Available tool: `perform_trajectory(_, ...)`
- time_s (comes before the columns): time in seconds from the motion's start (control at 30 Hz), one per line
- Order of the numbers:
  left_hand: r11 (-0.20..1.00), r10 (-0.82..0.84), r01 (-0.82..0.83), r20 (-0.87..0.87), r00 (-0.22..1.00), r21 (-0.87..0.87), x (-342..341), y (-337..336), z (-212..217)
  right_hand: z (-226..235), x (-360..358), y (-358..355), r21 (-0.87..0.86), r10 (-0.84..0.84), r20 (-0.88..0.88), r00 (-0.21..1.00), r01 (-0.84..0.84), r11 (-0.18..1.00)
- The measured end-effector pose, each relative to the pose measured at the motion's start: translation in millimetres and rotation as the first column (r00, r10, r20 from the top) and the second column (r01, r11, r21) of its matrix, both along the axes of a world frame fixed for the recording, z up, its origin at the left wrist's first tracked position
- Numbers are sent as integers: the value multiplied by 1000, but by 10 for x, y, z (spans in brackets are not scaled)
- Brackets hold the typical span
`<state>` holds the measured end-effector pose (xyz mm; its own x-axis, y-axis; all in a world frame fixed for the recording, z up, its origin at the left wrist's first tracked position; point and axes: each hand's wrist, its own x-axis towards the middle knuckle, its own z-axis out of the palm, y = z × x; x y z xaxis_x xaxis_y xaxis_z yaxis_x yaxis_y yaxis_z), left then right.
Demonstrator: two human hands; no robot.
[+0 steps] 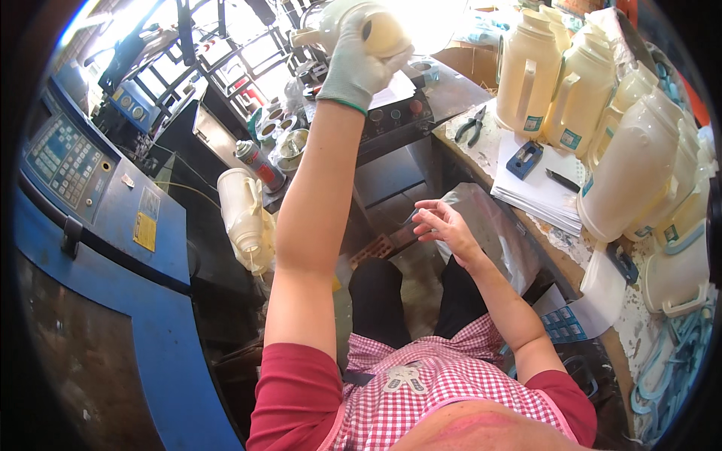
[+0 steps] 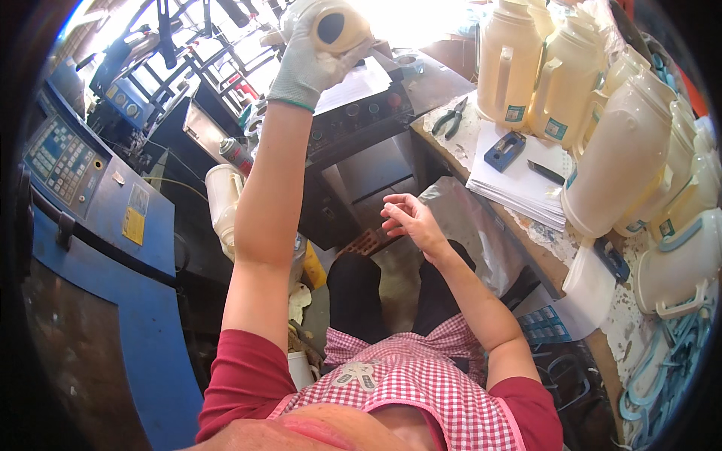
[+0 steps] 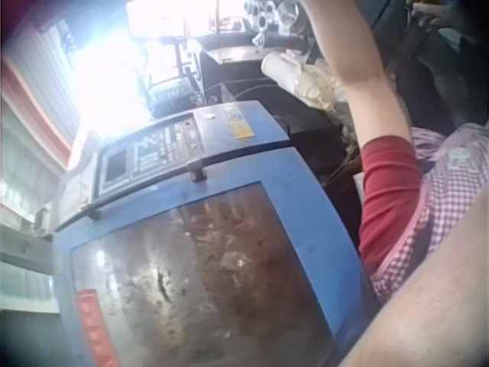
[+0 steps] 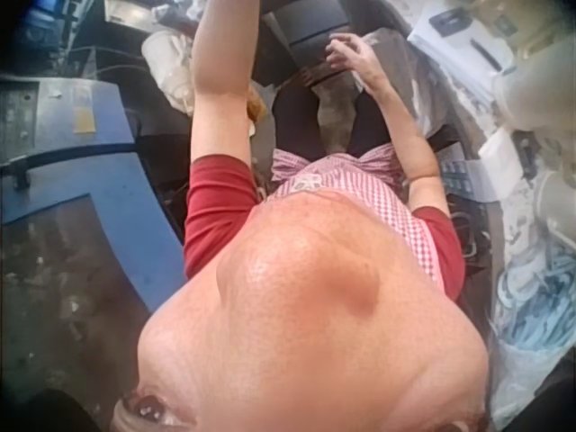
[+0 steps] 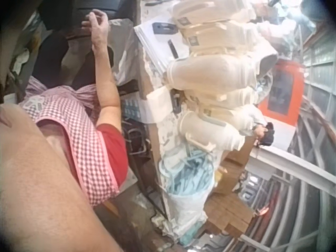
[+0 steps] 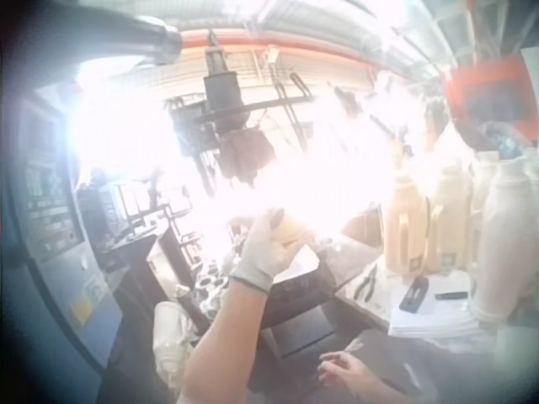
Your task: The person repeatedly picks up white plastic jugs, attaches light blue handles, applies labels, and places the finished jugs on a nearby table. The process is repeated for multiple jugs in a consistent sequence.
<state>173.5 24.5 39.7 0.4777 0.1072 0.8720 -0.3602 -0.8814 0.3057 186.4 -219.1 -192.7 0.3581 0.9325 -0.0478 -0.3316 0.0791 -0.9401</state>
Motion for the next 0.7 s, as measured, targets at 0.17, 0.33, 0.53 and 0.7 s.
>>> perform_trajectory(0.17, 123, -406, 331, 257, 877, -935, 169, 201, 249, -140, 80, 77, -26, 54, 18, 998, -54, 998)
perform_trajectory(0.33, 98, -350, 258, 210, 913, -961, 311, 742, 294, -314, 185, 233, -93, 79, 19, 997, -77, 993)
perform_trajectory(0.53, 897, 393, -342, -154, 906, 279, 118, 1107, 130, -432, 730, 1138, 62, -126, 783, 609, 126, 990)
perform_trajectory(0.7, 739, 505, -504, 128, 854, 448, 180, 999, 93, -354, 1138, 2040, 105, -164, 970, 179, 300, 948)
